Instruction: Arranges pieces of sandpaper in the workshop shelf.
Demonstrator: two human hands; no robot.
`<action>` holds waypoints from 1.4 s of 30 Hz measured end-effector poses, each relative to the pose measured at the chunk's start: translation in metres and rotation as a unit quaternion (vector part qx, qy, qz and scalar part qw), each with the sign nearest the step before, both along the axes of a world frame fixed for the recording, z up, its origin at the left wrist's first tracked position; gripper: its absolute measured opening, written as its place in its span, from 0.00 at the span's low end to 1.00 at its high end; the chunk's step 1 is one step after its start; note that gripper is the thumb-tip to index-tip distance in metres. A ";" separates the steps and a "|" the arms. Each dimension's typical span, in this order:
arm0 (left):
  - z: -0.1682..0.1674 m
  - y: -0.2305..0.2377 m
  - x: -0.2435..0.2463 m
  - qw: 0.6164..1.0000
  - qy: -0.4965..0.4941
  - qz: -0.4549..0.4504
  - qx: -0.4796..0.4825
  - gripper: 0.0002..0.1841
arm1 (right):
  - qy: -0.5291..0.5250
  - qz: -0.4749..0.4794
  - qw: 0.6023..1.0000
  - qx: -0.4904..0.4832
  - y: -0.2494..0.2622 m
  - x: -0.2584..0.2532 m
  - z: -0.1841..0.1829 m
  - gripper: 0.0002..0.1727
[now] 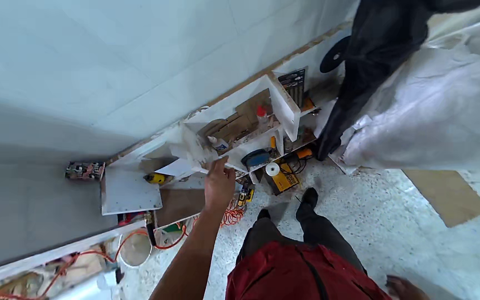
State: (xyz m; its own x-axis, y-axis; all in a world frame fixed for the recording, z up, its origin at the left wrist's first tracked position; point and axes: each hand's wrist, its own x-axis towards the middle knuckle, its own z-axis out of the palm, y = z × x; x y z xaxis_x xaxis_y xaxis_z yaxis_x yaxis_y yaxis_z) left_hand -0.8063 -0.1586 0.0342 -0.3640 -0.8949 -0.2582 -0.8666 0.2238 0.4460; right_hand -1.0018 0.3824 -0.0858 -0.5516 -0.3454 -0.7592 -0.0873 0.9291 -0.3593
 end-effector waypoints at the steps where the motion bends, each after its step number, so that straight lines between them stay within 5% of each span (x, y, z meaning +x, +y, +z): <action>1: 0.001 -0.004 -0.012 0.999 0.020 0.029 -0.037 0.25 | -0.033 0.014 0.999 0.001 0.007 -0.042 -0.028 0.24; 4: 0.003 -0.025 -0.043 0.988 0.034 0.109 -0.105 0.34 | -0.056 0.047 0.997 0.032 -0.052 -0.126 -0.034 0.25; 8: -0.002 -0.060 -0.067 0.975 -0.011 0.193 -0.111 0.33 | -0.053 0.107 0.993 0.003 -0.138 -0.151 -0.019 0.23; 14: -0.011 -0.087 -0.078 0.965 -0.057 0.242 -0.081 0.18 | -0.057 0.251 0.964 -0.064 -0.271 -0.115 0.011 0.24; 19: -0.026 -0.075 -0.077 0.960 -0.079 0.266 -0.047 0.16 | -0.027 0.350 0.927 -0.132 -0.371 -0.069 0.034 0.22; 24: -0.032 -0.048 -0.068 0.969 -0.036 0.226 -0.092 0.15 | 0.162 0.409 0.834 -0.333 -0.483 -0.028 0.061 0.20; 28: -0.021 0.000 -0.042 0.976 0.050 0.152 -0.149 0.13 | 0.244 0.455 0.769 -0.376 -0.571 -0.005 0.076 0.29; 31: -0.011 0.046 0.005 0.971 0.120 0.120 -0.166 0.11 | 0.243 0.481 0.778 -0.321 -0.603 0.008 0.082 0.31; 35: -0.004 0.061 0.077 0.956 0.108 0.191 -0.194 0.11 | 0.263 0.466 0.769 -0.351 -0.605 0.008 0.077 0.28; 42: 0.003 -0.040 0.170 0.946 -0.028 0.281 -0.158 0.15 | 0.313 0.446 0.726 -0.419 -0.600 0.007 0.054 0.25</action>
State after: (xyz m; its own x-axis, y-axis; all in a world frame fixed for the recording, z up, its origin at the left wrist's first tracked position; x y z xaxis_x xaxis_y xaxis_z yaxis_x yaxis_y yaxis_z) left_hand -0.6367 -0.1990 0.0371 0.1997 -0.9786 0.0496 -0.9087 -0.1660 0.3830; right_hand -0.9946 -0.2175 -0.0319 0.0303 -0.9734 0.2271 -0.9101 -0.1208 -0.3965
